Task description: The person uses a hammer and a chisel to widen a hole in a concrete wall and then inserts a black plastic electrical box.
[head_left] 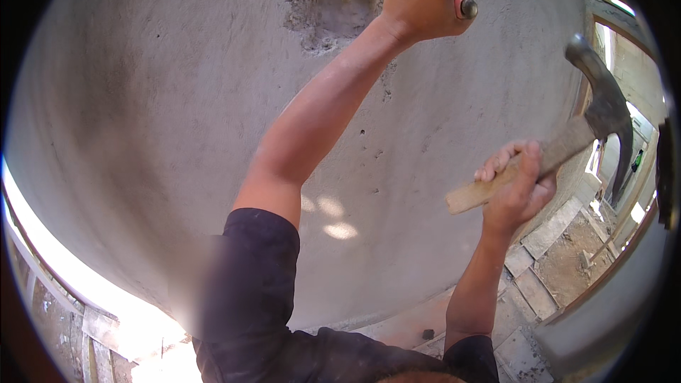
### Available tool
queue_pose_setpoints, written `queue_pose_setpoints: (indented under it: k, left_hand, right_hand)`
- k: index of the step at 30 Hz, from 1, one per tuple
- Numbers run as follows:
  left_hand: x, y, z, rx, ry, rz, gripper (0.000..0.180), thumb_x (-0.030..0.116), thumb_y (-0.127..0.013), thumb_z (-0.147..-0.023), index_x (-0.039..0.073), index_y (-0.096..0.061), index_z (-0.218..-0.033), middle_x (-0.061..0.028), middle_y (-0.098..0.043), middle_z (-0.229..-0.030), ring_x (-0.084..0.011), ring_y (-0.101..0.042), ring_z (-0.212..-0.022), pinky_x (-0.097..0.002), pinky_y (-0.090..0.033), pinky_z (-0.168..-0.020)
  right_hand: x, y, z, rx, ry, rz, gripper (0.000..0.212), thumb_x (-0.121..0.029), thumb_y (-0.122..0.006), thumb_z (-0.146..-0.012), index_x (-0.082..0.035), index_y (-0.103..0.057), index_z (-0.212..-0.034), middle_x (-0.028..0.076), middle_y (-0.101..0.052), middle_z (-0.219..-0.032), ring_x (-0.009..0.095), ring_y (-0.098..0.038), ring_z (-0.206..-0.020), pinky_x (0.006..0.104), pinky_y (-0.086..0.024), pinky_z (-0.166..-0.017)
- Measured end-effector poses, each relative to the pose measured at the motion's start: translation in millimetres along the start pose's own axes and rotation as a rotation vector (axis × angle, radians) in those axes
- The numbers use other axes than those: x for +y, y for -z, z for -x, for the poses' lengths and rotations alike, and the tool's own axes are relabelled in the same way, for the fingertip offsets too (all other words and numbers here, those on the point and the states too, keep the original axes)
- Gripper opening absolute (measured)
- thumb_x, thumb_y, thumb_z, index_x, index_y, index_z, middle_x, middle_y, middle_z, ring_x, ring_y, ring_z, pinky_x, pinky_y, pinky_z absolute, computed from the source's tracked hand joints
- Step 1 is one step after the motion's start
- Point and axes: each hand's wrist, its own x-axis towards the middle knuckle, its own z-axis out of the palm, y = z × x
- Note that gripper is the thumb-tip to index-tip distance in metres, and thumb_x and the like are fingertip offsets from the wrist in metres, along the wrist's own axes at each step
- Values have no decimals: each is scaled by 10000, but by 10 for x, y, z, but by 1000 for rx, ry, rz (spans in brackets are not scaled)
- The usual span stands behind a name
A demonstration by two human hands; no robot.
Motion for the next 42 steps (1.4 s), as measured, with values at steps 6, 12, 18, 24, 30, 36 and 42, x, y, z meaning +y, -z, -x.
queue_pose_setpoints:
  k: [6, 12, 18, 24, 30, 36, 42]
  left_hand:
    - [-164, -70, 78, 70, -103, 58, 177, 248, -707, -684, 155, -589, -591, -52, -610, -580, -260, -622, -513, -361, -498, -475]
    - [-260, 31, 202, 100, -147, 112, 223, 227, -690, -739, 118, -552, -602, -94, -589, -586, -295, -610, -526, -389, -494, -495]
    - [-285, 106, 155, 209, -79, 138, 185, 196, -716, -662, 142, -562, -575, -47, -578, -547, -248, -597, -486, -345, -496, -471]
    - [-236, 140, 165, 174, -60, 187, 180, 175, -711, -672, 126, -563, -583, -55, -571, -547, -254, -588, -483, -349, -494, -473]
    - [-275, 102, 153, 135, -101, 139, 174, 196, -707, -694, 125, -585, -591, -76, -590, -565, -271, -601, -499, -372, -499, -482]
    - [-233, -18, 68, 83, -53, 176, 346, 262, -654, -887, 83, -502, -634, -142, -553, -607, -366, -607, -573, -457, -486, -530]
    - [-353, 35, 228, -20, -60, 43, 279, 184, -666, -821, 86, -499, -620, -143, -553, -601, -367, -606, -567, -453, -495, -521]
  right_hand:
    - [85, 237, 102, 82, 35, -45, 343, -247, -485, -1054, -19, -501, -799, 81, -515, -656, 155, -517, -477, 306, -477, -446]
    - [217, 162, 253, 56, 60, -32, 322, -236, -473, -1052, -11, -494, -822, 87, -522, -661, 156, -531, -488, 298, -496, -453]
    - [242, -278, 311, 103, 376, -136, 278, -219, -486, -1051, 3, -496, -884, 85, -534, -658, 142, -529, -489, 269, -488, -444]
    - [392, -487, 44, -168, 28, 168, 213, -190, -561, -1041, 0, -513, -958, 43, -531, -651, 111, -507, -497, 275, -470, -440]
    - [98, -359, 218, 80, 230, -127, 216, -180, -584, -1031, 1, -533, -925, 42, -551, -643, 109, -521, -501, 274, -470, -436]
    - [638, -436, -192, -92, 107, 201, 265, -225, -610, -1025, 0, -548, -900, 45, -549, -634, 114, -529, -497, 274, -462, -436]
    - [360, -258, -99, 23, 61, -124, 327, -308, -584, -1048, -53, -540, -849, 36, -537, -636, 121, -518, -463, 275, -465, -435]
